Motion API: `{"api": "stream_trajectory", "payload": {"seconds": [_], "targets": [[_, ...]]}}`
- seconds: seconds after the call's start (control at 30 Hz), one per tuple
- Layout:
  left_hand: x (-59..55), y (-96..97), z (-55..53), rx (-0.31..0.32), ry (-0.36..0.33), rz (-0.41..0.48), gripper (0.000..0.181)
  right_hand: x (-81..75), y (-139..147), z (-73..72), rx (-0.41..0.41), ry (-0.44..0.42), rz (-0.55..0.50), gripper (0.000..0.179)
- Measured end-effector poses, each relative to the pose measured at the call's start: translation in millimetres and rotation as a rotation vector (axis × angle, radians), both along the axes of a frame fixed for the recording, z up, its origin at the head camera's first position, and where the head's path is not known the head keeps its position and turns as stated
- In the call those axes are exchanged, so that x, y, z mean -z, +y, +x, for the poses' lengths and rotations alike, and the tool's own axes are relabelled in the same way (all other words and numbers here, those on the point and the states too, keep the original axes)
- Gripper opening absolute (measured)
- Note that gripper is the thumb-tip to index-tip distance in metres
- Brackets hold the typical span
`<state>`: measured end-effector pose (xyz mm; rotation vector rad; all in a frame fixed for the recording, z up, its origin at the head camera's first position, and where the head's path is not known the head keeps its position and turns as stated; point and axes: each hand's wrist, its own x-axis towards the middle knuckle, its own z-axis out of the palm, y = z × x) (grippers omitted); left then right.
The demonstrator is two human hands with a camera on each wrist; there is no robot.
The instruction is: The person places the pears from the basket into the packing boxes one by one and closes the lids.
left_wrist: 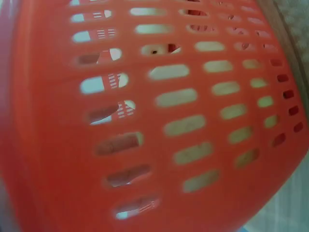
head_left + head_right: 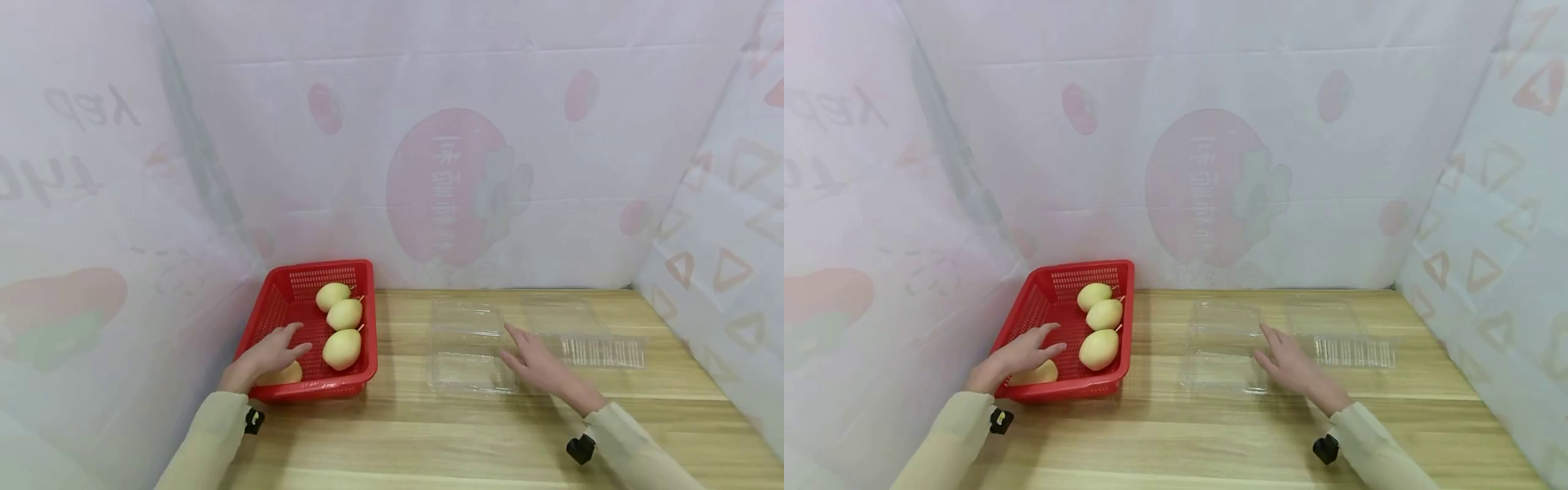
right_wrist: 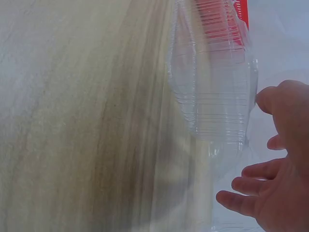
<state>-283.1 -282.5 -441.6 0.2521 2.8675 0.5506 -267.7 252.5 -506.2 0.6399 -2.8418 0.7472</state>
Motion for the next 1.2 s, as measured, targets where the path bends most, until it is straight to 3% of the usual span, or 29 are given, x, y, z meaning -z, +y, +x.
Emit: {"api": "stream_trajectory", "payload": {"seconds": [0.2,0.37,0.83,1.2], "targets": [[8.0,-1.4,1.7,-0.018,-0.007,0.002,0.083,6.6,0,0.9,0.011,0.005,-0.012,0.066],[14.5,-3.8,2.2,-0.013,0.026,0.009,0.076,12.0,-1,0.6,0.037,0.027,-0.021,0.065],[26.5,-4.0,3.9,0.032,0.076,0.02,0.069,14.7,-3,1.3,0.171,-0.059,-0.096,0.063],[28.5,-2.6,5.2,0.028,-0.008,-0.055,0.061,20.0,-7,-1.6,0.209,-0.113,-0.249,0.056]]}}
